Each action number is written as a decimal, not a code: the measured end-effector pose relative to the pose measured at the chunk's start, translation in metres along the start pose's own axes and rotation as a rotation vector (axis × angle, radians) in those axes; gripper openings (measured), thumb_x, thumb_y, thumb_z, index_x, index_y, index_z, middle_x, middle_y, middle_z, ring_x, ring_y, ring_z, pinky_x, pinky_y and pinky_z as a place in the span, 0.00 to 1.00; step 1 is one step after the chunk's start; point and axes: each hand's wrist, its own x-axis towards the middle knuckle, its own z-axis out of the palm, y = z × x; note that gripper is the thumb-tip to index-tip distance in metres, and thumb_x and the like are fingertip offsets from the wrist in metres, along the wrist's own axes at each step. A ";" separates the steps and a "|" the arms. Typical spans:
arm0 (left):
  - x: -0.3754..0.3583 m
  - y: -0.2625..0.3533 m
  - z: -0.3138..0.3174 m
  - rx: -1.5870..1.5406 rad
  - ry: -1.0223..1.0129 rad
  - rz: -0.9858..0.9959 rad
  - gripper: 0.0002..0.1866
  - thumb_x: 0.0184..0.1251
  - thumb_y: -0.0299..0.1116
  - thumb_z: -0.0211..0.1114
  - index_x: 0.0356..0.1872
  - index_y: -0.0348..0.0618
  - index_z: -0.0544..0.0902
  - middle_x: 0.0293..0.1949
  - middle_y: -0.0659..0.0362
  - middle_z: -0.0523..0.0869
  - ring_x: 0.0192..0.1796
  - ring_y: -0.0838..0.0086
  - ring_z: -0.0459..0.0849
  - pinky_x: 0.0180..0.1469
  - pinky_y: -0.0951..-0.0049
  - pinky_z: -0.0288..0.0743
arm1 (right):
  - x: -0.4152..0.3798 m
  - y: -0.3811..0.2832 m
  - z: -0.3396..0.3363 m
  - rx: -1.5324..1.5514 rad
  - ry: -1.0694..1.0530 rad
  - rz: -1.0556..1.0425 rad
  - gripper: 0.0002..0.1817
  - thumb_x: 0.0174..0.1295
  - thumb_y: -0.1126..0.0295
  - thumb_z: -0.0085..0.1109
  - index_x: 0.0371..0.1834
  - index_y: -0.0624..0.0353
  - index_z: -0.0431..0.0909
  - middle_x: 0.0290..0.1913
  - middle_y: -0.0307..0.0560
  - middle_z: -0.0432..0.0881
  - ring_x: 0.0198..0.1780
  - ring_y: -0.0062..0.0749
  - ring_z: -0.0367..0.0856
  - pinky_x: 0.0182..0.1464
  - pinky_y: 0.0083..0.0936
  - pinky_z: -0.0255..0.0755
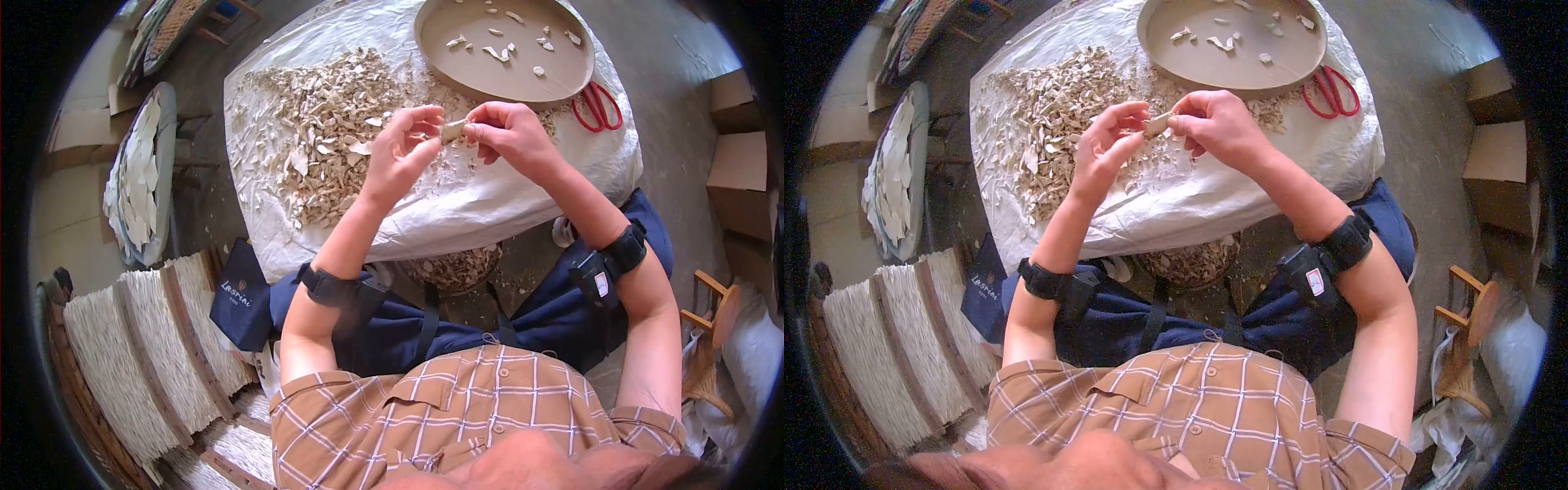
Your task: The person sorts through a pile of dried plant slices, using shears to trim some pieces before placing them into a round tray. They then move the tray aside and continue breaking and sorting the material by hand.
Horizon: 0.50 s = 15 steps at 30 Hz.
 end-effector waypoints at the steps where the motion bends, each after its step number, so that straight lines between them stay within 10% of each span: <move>1: 0.001 0.002 -0.005 -0.033 -0.096 -0.140 0.11 0.56 0.26 0.61 0.41 0.34 0.78 0.33 0.61 0.80 0.34 0.81 0.77 0.39 0.83 0.71 | -0.002 -0.002 0.000 -0.092 -0.037 -0.050 0.09 0.56 0.70 0.55 0.32 0.66 0.77 0.23 0.39 0.77 0.21 0.16 0.74 0.23 0.15 0.72; 7: 0.000 0.005 -0.015 0.039 -0.373 -0.409 0.11 0.60 0.32 0.60 0.39 0.34 0.79 0.28 0.63 0.81 0.27 0.86 0.77 0.26 0.86 0.71 | -0.009 0.001 0.003 -0.321 -0.110 -0.133 0.08 0.54 0.71 0.57 0.28 0.66 0.77 0.20 0.41 0.77 0.20 0.18 0.74 0.21 0.16 0.69; 15: -0.005 -0.009 -0.010 -0.434 -0.131 -0.641 0.09 0.61 0.30 0.59 0.38 0.35 0.77 0.28 0.59 0.81 0.28 0.79 0.80 0.29 0.82 0.76 | -0.007 0.008 0.014 -0.676 0.040 -0.630 0.09 0.53 0.69 0.56 0.25 0.66 0.73 0.19 0.41 0.76 0.23 0.20 0.76 0.20 0.18 0.69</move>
